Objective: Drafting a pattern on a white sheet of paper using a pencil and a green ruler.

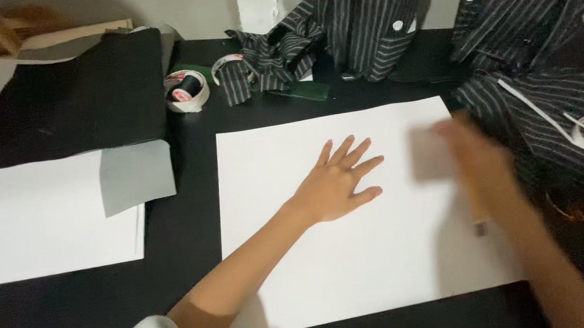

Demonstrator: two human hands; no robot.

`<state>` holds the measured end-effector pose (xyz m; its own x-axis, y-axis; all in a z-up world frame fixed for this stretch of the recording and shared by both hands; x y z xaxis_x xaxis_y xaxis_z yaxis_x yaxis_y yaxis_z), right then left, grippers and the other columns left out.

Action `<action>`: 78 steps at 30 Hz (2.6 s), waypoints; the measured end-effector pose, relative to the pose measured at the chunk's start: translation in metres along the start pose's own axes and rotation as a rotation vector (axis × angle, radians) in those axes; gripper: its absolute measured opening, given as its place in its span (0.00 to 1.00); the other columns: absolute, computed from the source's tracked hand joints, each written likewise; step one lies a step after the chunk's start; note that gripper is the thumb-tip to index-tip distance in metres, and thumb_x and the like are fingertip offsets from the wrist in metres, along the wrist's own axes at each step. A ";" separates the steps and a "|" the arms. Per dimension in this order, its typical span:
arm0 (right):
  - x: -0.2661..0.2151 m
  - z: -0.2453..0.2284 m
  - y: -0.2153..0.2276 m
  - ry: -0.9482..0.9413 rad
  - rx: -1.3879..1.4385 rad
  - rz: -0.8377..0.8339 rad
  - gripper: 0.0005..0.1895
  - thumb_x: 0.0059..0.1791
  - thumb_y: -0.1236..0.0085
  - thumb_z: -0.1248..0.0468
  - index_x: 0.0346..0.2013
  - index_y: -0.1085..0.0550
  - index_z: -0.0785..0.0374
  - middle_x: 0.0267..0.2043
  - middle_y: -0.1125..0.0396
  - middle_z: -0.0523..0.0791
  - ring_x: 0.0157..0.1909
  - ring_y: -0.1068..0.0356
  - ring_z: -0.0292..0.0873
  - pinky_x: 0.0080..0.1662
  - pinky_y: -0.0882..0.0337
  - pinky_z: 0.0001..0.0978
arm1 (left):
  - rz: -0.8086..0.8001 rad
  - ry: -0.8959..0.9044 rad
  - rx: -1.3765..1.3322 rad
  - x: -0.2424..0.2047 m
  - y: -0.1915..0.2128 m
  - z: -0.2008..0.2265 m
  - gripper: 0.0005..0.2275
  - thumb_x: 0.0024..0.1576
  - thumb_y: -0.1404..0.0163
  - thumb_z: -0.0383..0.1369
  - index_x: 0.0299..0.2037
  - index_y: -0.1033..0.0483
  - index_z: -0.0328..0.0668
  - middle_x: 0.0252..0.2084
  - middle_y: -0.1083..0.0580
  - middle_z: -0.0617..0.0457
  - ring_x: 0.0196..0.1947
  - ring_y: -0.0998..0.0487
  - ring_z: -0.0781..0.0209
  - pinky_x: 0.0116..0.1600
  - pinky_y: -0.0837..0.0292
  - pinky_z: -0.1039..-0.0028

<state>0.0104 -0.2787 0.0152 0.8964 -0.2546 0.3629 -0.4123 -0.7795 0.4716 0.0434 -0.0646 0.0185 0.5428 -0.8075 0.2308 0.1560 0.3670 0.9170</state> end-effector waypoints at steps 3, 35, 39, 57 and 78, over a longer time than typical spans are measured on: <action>-0.026 -0.062 -0.046 0.554 -0.653 0.030 0.16 0.52 0.56 0.54 0.53 0.30 0.50 0.47 0.30 0.51 0.46 0.31 0.54 0.52 0.35 0.45 | 0.381 -0.205 -0.138 0.000 0.029 0.004 0.19 0.60 0.57 0.42 0.59 0.34 0.47 0.61 0.34 0.47 0.62 0.37 0.42 0.64 0.47 0.47; -0.011 -0.052 -0.046 0.585 -0.488 -0.267 0.25 0.46 0.51 0.76 0.58 0.37 0.63 0.52 0.40 0.62 0.53 0.39 0.59 0.59 0.40 0.46 | 0.237 0.248 -0.028 -0.109 0.083 -0.154 0.17 0.59 0.57 0.35 0.57 0.33 0.41 0.63 0.39 0.47 0.66 0.46 0.40 0.63 0.55 0.42; -0.014 -0.055 -0.034 0.771 -0.647 -0.068 0.19 0.49 0.45 0.79 0.53 0.28 0.64 0.44 0.31 0.53 0.45 0.31 0.50 0.51 0.32 0.39 | 0.290 0.249 -0.070 -0.110 0.086 -0.160 0.13 0.56 0.52 0.33 0.49 0.30 0.39 0.59 0.34 0.44 0.64 0.42 0.38 0.63 0.51 0.44; 0.000 -0.100 -0.178 -0.069 0.667 -0.301 0.17 0.47 0.52 0.66 0.48 0.37 0.73 0.28 0.32 0.53 0.26 0.32 0.42 0.36 0.32 0.28 | 0.308 0.359 0.120 -0.112 0.085 -0.166 0.12 0.58 0.57 0.40 0.48 0.30 0.48 0.55 0.32 0.50 0.62 0.39 0.40 0.62 0.46 0.42; 0.003 -0.066 -0.185 -0.122 0.796 -0.214 0.08 0.43 0.42 0.71 0.35 0.30 0.69 0.23 0.35 0.50 0.22 0.34 0.40 0.30 0.34 0.25 | 0.947 0.546 -0.322 -0.149 0.146 -0.165 0.14 0.56 0.57 0.25 0.52 0.30 0.30 0.51 0.30 0.33 0.55 0.33 0.33 0.59 0.39 0.51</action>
<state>0.0792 -0.0975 -0.0182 0.9725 -0.0790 0.2191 -0.0333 -0.9783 -0.2047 0.1213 0.1854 0.0642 0.8295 0.1373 0.5413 -0.3462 0.8871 0.3054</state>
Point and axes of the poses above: each hand's wrist, its own x-axis towards the middle knuckle, its own y-axis out of the back of the hand, z = x × y, the point moved 8 cm from there along x, towards the middle knuckle
